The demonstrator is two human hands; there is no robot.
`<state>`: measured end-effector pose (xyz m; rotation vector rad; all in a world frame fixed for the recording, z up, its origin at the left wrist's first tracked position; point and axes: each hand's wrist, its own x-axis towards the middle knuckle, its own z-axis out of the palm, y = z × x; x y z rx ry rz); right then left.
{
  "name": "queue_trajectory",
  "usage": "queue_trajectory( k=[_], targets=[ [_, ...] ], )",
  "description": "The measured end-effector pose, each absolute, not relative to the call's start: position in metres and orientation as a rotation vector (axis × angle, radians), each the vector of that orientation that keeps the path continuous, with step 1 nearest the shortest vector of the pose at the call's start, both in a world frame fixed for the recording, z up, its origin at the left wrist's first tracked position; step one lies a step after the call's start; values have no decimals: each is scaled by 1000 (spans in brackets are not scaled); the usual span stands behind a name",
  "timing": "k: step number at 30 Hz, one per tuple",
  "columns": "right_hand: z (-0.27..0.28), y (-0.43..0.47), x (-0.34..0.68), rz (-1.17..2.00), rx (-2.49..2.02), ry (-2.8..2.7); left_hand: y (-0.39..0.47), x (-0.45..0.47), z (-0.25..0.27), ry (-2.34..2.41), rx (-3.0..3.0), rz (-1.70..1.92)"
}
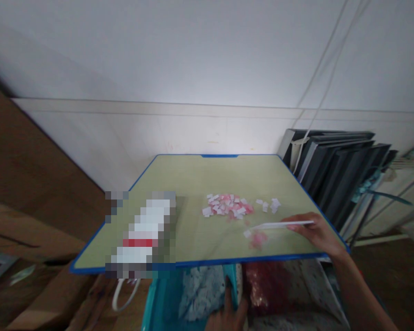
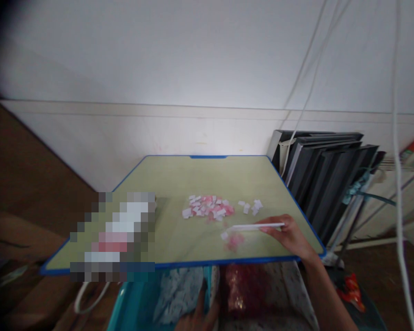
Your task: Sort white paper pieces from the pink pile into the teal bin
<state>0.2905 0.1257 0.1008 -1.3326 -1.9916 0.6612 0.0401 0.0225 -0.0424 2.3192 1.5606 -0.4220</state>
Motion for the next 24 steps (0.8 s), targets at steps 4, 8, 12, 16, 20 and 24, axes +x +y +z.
queue_trajectory(
  k=[4, 8, 12, 16, 20, 24],
  targets=[
    [101, 130, 275, 712, -1191, -2057, 22, 40, -40, 1551, 2308, -410],
    [93, 136, 267, 551, -1182, -1977, 22, 38, -39, 1541, 2289, -388],
    [93, 134, 275, 533, -1200, -1987, 21, 38, -42, 1547, 2301, -387],
    [102, 125, 284, 640, -1206, -2084, 22, 40, -44, 1562, 2325, -404],
    [105, 123, 282, 618, -1261, -2035, 22, 42, -44, 1559, 2317, -432],
    [102, 128, 277, 660, -1178, -2070, 21, 41, -46, 1575, 2311, -448]
  ],
)
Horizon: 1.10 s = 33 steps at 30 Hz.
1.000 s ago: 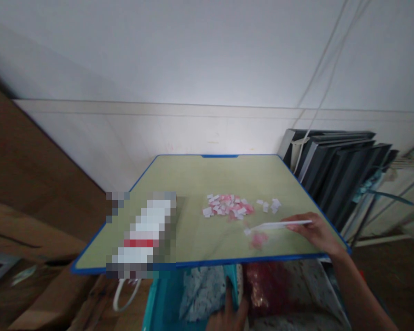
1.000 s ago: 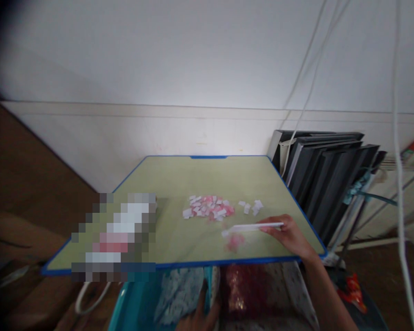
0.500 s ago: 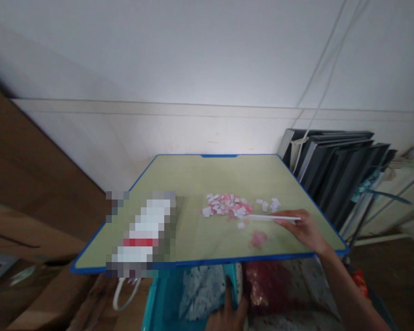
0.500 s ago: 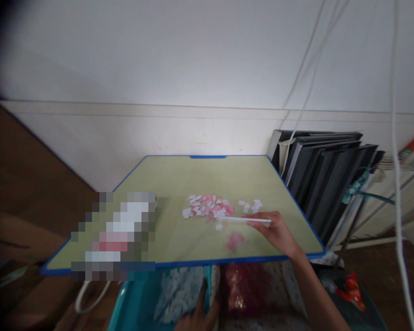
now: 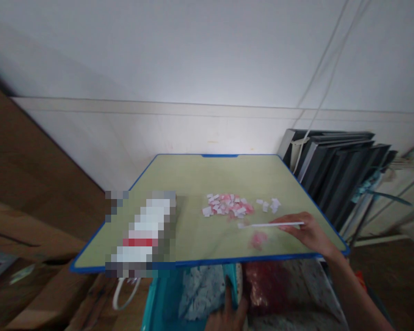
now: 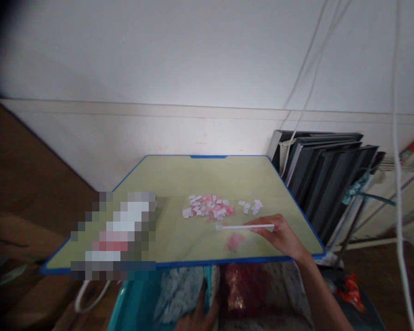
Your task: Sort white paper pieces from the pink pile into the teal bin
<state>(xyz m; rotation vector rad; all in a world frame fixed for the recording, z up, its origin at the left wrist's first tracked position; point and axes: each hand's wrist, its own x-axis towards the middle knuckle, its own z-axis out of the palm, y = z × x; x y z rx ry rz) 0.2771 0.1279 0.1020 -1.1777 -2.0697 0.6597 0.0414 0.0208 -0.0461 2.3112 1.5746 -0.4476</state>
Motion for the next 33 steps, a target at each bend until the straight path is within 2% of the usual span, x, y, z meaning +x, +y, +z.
queue_trajectory(
  k=[6, 11, 21, 26, 33],
  targets=[
    [104, 127, 278, 557, -1281, -1996, 20, 39, -51, 1573, 2319, -411],
    [105, 126, 276, 657, -1182, -2097, 21, 40, -51, 1547, 2298, -437],
    [98, 134, 283, 554, -1289, -2025, 19, 43, -47, 1605, 2340, -446],
    [93, 137, 285, 396, -1353, -1920, 21, 43, -41, 1591, 2334, -446],
    [97, 141, 288, 389, -1347, -1934, 21, 42, -38, 1596, 2323, -455]
  ],
)
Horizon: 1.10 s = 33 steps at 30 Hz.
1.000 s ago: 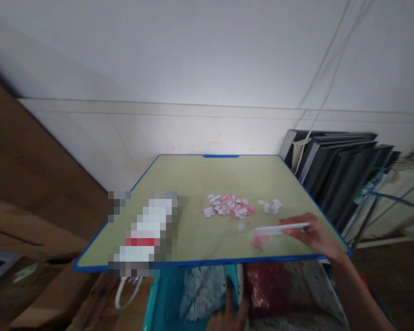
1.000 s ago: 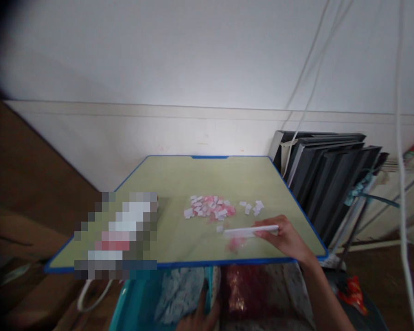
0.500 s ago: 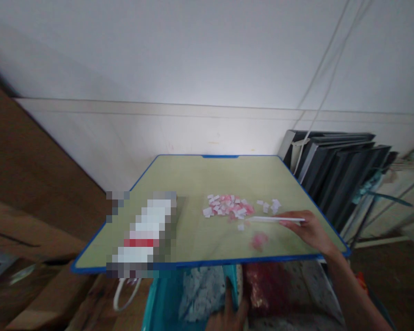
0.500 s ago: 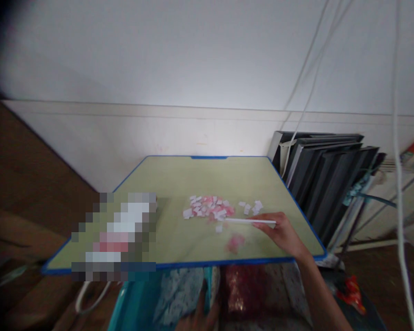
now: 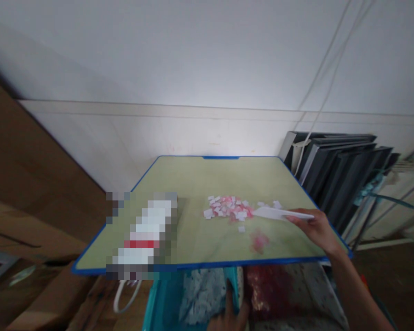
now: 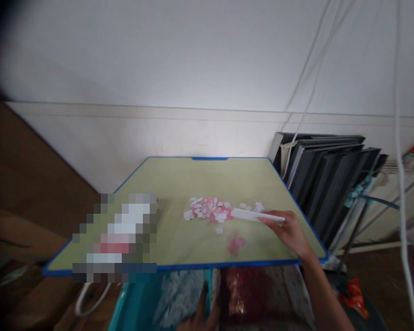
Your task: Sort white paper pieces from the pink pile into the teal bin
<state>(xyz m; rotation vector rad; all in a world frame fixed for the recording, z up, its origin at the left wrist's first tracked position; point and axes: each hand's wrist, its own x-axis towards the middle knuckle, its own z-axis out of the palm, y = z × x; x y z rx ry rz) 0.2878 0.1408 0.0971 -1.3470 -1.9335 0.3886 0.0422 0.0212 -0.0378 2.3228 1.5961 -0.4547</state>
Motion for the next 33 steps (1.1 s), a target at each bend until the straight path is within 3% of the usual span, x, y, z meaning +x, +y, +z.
queue_trajectory(
  k=[33],
  targets=[
    [100, 138, 305, 401, -1372, -1931, 21, 42, -40, 1593, 2314, -380]
  ],
)
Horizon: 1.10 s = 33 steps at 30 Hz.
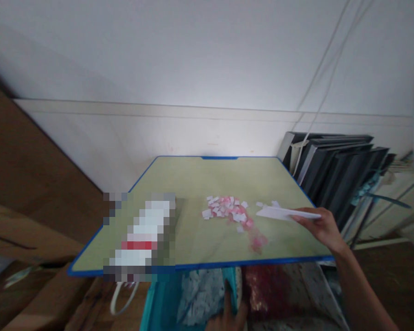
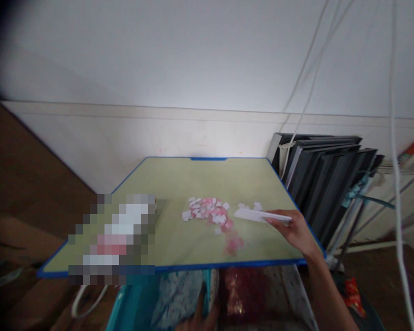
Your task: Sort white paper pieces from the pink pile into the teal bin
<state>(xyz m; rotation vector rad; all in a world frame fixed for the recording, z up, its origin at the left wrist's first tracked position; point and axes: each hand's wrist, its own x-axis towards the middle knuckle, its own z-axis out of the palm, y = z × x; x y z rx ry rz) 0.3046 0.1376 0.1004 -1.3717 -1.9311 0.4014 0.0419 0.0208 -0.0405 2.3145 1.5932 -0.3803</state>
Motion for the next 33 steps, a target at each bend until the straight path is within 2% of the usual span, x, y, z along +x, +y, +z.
queue_trajectory(
  k=[15, 33],
  targets=[
    [104, 134, 299, 556, -1263, -2075, 20, 41, -40, 1618, 2355, -365],
    [76, 157, 261, 231, -1587, -1465, 19, 40, -47, 1617, 2324, -350]
  ],
)
